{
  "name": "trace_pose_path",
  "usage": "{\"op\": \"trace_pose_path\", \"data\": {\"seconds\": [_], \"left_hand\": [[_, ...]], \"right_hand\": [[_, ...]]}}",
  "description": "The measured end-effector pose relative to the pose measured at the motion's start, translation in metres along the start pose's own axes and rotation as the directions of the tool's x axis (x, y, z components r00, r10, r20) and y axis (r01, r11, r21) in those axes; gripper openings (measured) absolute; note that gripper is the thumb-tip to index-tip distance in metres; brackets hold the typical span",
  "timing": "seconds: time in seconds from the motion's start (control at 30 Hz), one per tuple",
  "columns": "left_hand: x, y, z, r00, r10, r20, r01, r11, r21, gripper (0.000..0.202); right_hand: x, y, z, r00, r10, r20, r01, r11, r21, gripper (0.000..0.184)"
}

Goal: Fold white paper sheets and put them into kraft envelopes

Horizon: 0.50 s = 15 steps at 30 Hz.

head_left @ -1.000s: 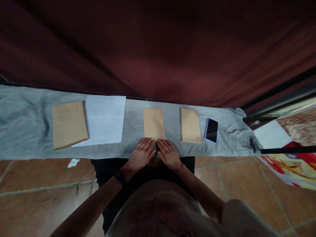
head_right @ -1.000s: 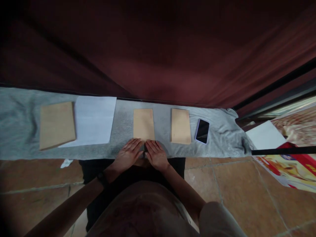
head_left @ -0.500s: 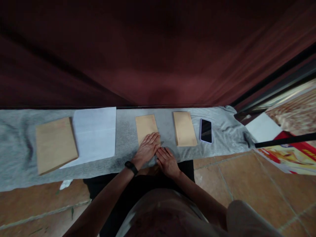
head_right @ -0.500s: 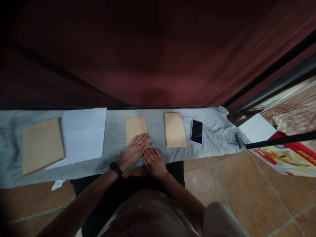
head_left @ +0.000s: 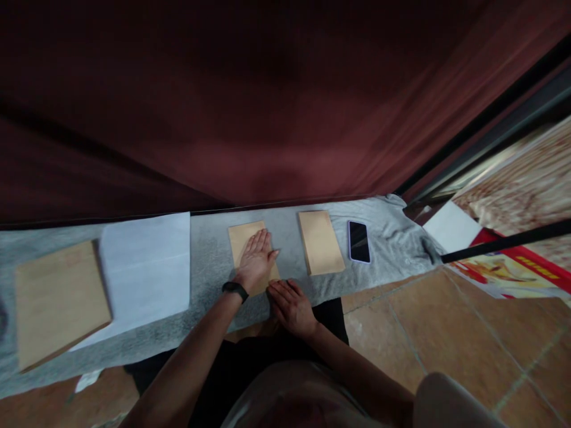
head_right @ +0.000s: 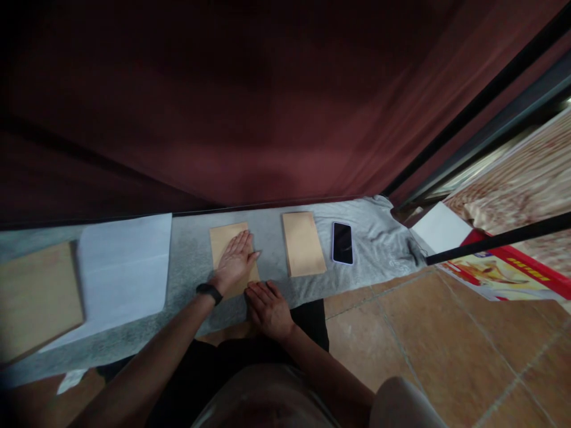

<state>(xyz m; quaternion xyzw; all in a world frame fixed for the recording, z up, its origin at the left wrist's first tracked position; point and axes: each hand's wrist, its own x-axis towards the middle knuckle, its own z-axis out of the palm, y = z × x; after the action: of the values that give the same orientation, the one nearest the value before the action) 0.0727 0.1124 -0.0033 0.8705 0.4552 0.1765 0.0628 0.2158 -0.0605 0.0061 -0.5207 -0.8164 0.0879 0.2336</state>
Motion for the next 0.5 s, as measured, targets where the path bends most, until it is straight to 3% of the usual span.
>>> {"op": "trace_pose_path", "data": {"seconds": [0.13,0.4,0.5], "left_hand": [[-0.002,0.001,-0.001,1.0,-0.005,0.017,0.004,1.0,0.014,0.067],[-0.047,0.009,-0.004,0.998,0.01,-0.057,-0.008,0.999,0.042,0.068],[-0.046,0.004,-0.005,1.0,-0.001,-0.026,0.002,0.998,0.059,0.07]], "right_hand": [[0.0,0.0,-0.001,1.0,0.005,-0.009,-0.005,1.0,0.022,0.048],[-0.001,0.0,0.003,1.0,0.03,-0.01,-0.029,0.999,0.033,0.049],[-0.001,0.0,0.004,1.0,0.028,-0.015,-0.027,0.999,0.038,0.048]]}}
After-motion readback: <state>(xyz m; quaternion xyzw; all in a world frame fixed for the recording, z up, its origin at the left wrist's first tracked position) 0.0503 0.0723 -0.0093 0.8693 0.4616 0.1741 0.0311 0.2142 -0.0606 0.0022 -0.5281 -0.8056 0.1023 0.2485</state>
